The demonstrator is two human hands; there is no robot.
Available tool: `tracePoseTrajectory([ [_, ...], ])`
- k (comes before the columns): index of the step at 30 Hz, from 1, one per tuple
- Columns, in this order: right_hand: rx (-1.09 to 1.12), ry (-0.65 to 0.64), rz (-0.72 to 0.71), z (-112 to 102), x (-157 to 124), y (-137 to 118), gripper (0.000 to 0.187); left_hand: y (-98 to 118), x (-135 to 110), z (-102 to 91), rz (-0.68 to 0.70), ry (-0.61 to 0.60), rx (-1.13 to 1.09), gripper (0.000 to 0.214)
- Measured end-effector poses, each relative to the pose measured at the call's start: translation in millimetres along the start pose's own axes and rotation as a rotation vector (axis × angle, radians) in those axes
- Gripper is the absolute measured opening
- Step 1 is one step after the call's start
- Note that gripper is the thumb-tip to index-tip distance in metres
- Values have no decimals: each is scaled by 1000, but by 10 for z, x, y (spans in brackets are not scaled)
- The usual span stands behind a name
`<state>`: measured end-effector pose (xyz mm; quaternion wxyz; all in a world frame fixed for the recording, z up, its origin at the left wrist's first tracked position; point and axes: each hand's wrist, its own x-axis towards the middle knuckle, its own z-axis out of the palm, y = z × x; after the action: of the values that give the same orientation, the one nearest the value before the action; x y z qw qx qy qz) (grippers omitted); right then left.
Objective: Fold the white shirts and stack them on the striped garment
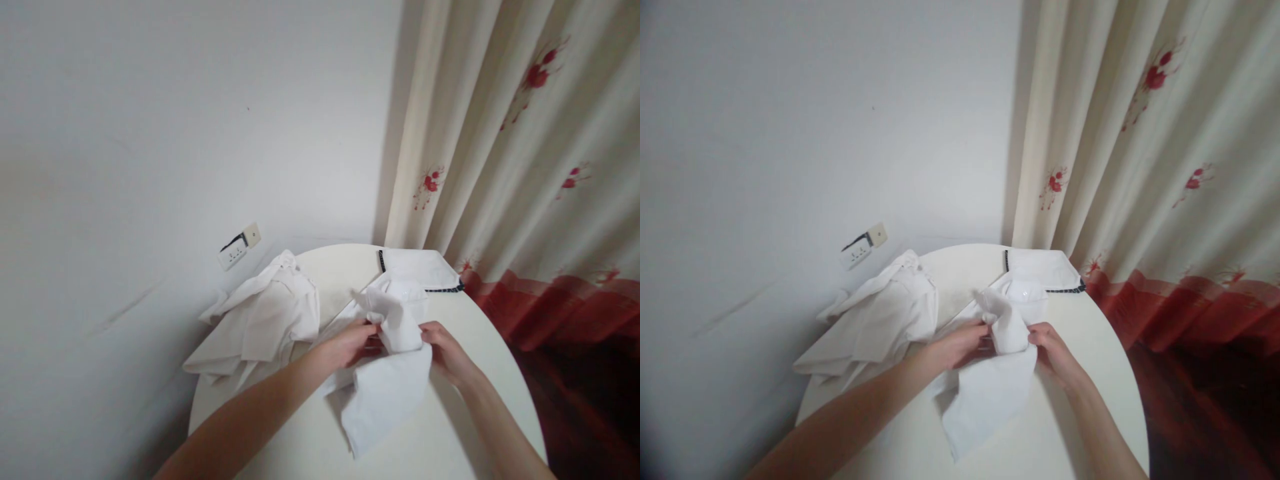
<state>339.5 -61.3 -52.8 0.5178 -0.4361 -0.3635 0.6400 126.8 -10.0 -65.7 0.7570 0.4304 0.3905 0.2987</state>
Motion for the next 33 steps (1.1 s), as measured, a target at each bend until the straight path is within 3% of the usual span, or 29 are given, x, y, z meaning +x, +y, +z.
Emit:
tracePoseTrajectory([
  [3, -47, -101, -12, 54, 18, -37, 23, 156, -6, -3, -16, -13, 70, 27],
  [5, -55, -89, -39, 96, 38, -46, 25, 384, -57, -63, 83, 22, 287, 20],
  [7, -73, -36, -64, 135, 63, -33, 28, 698, -133, -127, 261, 119, 750, 14],
  [10, -122, 89, -87, 162, 114, 10, 31, 1295, -255, -150, 462, 379, 1431, 13],
  [13, -179, 188, -108, 127, 174, 58, 37, 2015, -331, -65, 537, 539, 1567, 19],
  [18, -231, 223, -150, -3, 261, 126, 43, 3353, -491, 69, 951, 887, 1515, 17],
  [21, -255, 229, -158, -53, 293, 153, 42, 4013, -826, 12, 1176, 1212, 1443, 16],
  [23, -265, 224, -169, -67, 306, 164, 41, 4260, -1154, -69, 1290, 1388, 1460, 24],
  [25, -272, 214, -175, -68, 312, 171, 39, 4294, -1512, -161, 1312, 1524, 1453, 31],
  [28, -289, 203, -170, -41, 307, 178, 36, 3923, -1987, -339, 1295, 1486, 1522, 40],
  [30, -317, 193, -164, -7, 295, 179, 35, 3416, -2198, -535, 1183, 1454, 1590, 47],
  [32, -352, 180, -165, 31, 284, 181, 36, 2742, -2297, -806, 861, 1409, 1625, 43],
  [33, -369, 171, -166, 49, 281, 183, 36, 2360, -2304, -956, 691, 1315, 1648, 42],
])
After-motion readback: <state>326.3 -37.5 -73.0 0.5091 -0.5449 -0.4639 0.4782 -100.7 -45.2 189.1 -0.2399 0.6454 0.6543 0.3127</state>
